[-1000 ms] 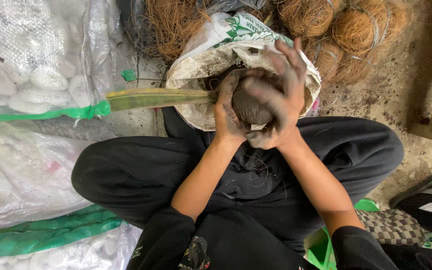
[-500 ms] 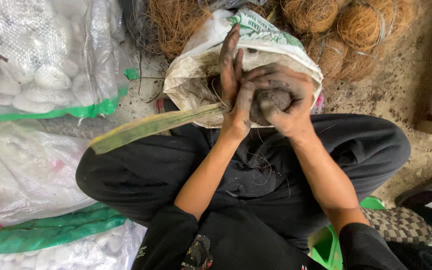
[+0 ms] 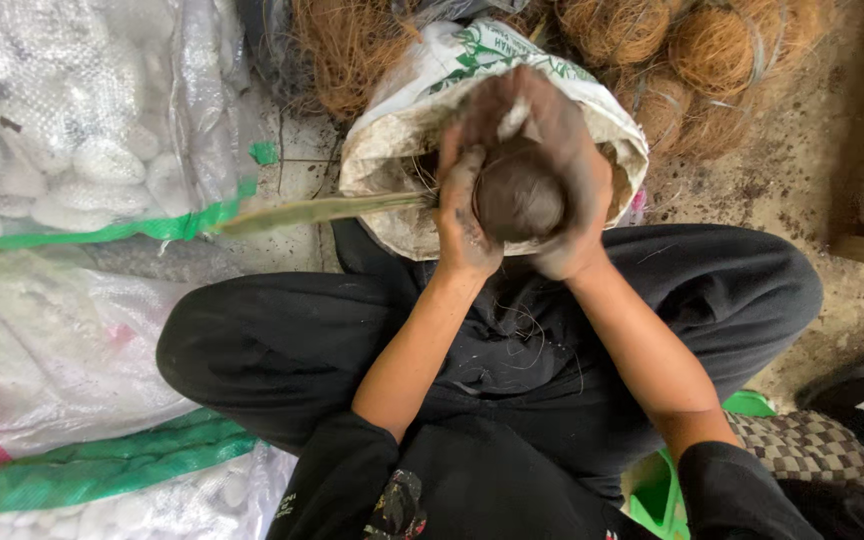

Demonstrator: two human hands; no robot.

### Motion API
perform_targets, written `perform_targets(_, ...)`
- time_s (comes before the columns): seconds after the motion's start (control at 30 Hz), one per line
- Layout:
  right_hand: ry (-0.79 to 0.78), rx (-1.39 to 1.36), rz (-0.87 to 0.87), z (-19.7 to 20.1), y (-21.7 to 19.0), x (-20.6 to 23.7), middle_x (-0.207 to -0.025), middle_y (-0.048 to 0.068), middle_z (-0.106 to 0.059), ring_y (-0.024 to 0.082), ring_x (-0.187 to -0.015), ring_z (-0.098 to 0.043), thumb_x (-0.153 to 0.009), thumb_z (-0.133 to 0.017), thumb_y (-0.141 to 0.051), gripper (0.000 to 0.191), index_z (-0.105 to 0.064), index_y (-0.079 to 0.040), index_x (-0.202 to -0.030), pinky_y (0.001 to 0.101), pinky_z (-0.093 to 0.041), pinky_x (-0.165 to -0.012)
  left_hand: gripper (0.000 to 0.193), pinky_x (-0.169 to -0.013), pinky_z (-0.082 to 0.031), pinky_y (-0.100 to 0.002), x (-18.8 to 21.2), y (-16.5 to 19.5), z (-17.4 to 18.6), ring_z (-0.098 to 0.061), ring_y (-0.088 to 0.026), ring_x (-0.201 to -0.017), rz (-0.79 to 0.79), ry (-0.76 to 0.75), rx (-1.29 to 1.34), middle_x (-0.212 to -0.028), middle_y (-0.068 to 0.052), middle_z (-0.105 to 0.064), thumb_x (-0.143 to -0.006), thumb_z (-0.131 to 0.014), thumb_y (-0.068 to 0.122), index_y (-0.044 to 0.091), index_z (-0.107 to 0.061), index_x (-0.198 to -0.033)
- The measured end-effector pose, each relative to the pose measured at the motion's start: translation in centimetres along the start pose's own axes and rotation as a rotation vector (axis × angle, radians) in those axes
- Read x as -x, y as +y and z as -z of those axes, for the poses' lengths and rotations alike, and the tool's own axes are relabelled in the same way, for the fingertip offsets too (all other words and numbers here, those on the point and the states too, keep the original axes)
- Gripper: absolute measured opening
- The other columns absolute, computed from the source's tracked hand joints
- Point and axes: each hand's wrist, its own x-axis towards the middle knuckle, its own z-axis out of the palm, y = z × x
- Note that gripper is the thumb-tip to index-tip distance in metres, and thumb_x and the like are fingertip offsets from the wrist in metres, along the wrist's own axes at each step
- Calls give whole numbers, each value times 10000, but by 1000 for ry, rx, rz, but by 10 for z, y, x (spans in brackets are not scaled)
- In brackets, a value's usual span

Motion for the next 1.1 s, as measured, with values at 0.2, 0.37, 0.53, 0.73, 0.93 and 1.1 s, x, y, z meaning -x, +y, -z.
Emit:
perform_targets(0.2,-15,-442,-442,-2,4,8,-1271,208,-666,350,-1167,-625,-1004,-631,-383,473,-677,61,-1161,450,-508,-1076,571,-1334,-254,-407,-14,13,-4,-291,-186,-1548,-441,16,-866,-1650,1,-320,-1083,-464,400,263,-328,-1621)
perform_targets(0.37,-54,-40,-200,13,17,14,-1069,166,-765,274,-968,-728,-978,-580,-155,242,-747,19,-993,332,-591,-897,552,-1342,-238,-407,-10,9,-8,-284,-197,-1543,-371,48,-767,-1663,-46,-324,-1116,-413,443,201,-320,-1602)
perform_targets(0.53,-54,395,548,9,17,5,-1009,168,-751,351,-960,-752,-841,-657,-231,272,-787,-18,-948,407,-645,-832,519,-1329,-262,-432,-4,-1,-10,-388,-281,-1485,40,-21,75,-1557,-172,-431,-1182,-436,416,46,-402,-1545)
perform_targets(0.73,2,306,424,-2,0,-3,-1152,128,-743,316,-1094,-742,-949,-608,-272,262,-780,-99,-1044,473,-600,-1047,530,-1313,-319,-441,-3,-3,-11,-438,-275,-1483,29,-21,-118,-1586,-157,-481,-1145,-449,415,106,-437,-1575)
perform_targets(0.93,323,-741,-583,-6,-8,4,-1399,89,-624,193,-1279,-635,-1001,-493,-384,473,-673,-52,-1286,320,-499,-1135,516,-1293,-369,-409,-8,4,-8,-375,-182,-1511,-246,54,-653,-1608,-43,-369,-1073,-494,363,220,-387,-1558)
perform_targets(1.1,117,-404,-459,-1,5,21,-1154,221,-690,291,-1076,-660,-1054,-580,-202,312,-683,92,-1057,383,-551,-1035,507,-1243,-375,-375,-11,10,-10,-374,-183,-1477,-398,39,-762,-1633,-14,-301,-1081,-509,352,231,-370,-1553)
